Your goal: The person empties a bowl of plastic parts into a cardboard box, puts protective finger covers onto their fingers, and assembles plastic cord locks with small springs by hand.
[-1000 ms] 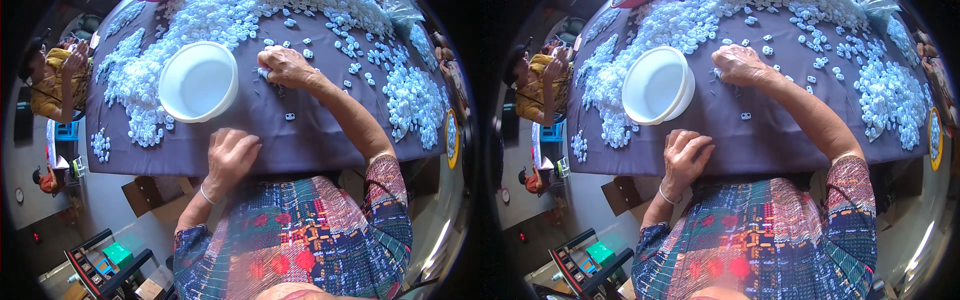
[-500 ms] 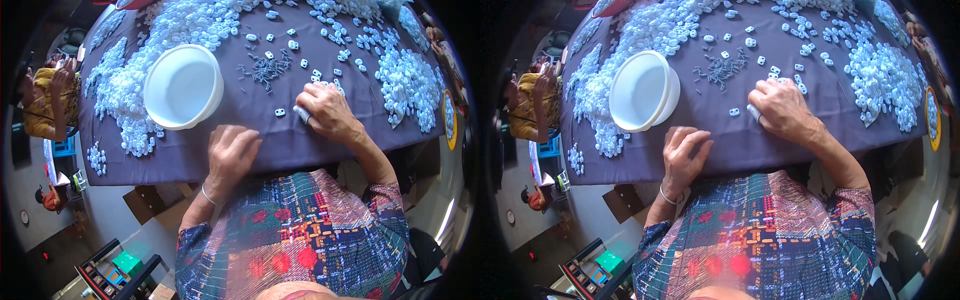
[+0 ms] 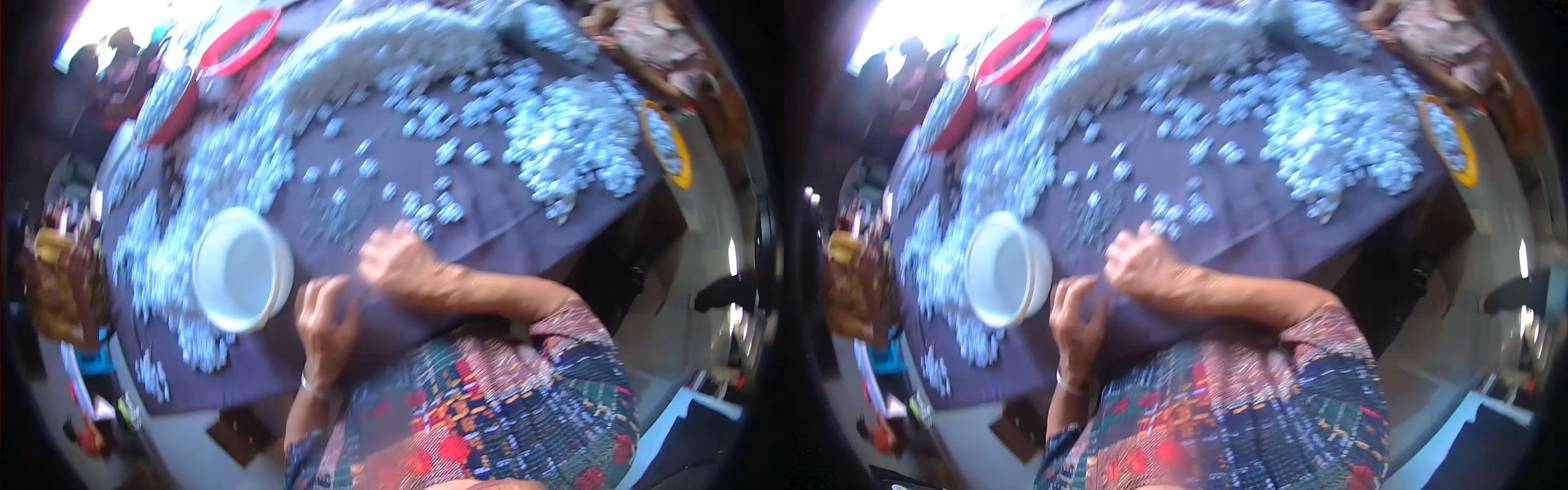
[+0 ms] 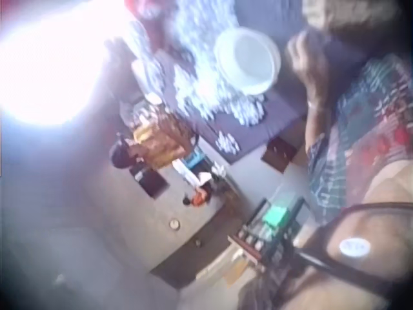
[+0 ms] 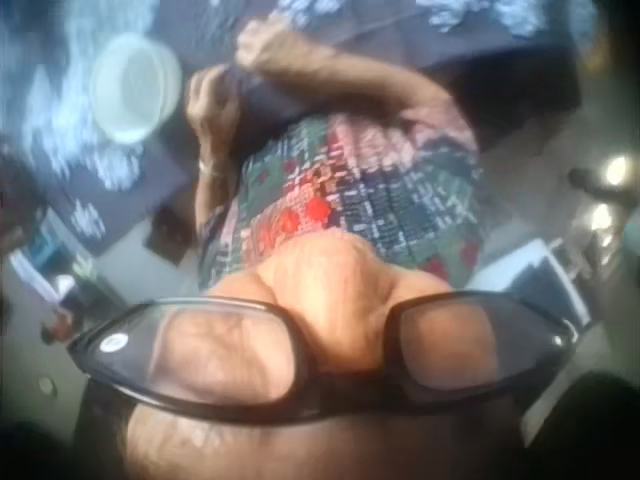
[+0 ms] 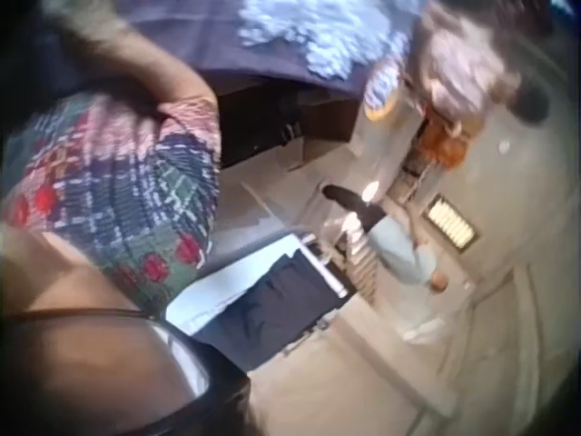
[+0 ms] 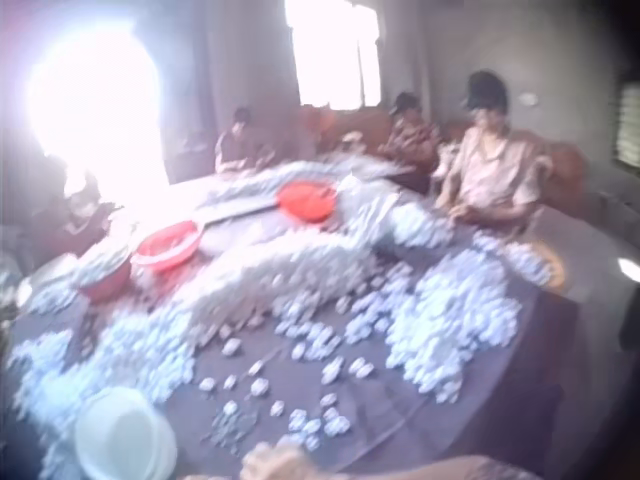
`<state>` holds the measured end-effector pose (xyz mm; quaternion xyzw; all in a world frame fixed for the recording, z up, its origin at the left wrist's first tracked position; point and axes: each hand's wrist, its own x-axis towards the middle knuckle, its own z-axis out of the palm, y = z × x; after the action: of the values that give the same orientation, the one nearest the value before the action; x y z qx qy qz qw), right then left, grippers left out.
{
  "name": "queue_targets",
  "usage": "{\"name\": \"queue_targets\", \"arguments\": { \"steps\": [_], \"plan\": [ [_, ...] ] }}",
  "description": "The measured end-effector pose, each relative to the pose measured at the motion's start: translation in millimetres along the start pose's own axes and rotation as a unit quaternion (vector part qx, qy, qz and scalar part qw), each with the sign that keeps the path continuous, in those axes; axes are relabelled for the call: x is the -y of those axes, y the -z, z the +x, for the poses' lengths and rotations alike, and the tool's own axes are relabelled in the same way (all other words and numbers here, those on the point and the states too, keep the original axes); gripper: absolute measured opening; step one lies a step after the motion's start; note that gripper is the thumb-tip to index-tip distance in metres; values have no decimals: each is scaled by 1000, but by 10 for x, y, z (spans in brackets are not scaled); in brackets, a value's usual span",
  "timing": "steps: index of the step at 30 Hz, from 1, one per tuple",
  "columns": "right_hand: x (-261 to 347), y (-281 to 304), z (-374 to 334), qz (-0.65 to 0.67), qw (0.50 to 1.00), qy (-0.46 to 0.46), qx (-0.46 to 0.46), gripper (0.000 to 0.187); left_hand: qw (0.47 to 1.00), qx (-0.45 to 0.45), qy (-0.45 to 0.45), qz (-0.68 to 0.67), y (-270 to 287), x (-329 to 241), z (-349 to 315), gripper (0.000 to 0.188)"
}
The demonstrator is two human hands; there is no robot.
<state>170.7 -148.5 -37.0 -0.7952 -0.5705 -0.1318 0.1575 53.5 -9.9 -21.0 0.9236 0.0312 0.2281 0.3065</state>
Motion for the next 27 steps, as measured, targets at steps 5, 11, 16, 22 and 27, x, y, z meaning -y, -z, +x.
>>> {"name": "queue_targets", "arguments": {
  "steps": [5, 11, 16, 22, 27],
  "plan": [
    [67, -54, 4, 9, 998, 52, -40, 10, 997, -2, 17, -71, 23, -41, 0, 23],
    [-49, -7, 104, 121, 969, 24, -214, 14, 941, 6, 223, -255, 36, 27, 102, 10],
    [-64, 63, 198, 160, 936, 99, -297, 15, 746, 68, 294, -594, 57, 58, 252, 18],
    [-86, 45, 129, 199, 925, 90, -311, 13, 668, 174, 322, -647, 80, 112, 267, 22],
    [-26, 55, 103, 224, 920, 58, -317, 13, 695, 99, 349, -620, 42, 203, 194, 28]
  ]
}}
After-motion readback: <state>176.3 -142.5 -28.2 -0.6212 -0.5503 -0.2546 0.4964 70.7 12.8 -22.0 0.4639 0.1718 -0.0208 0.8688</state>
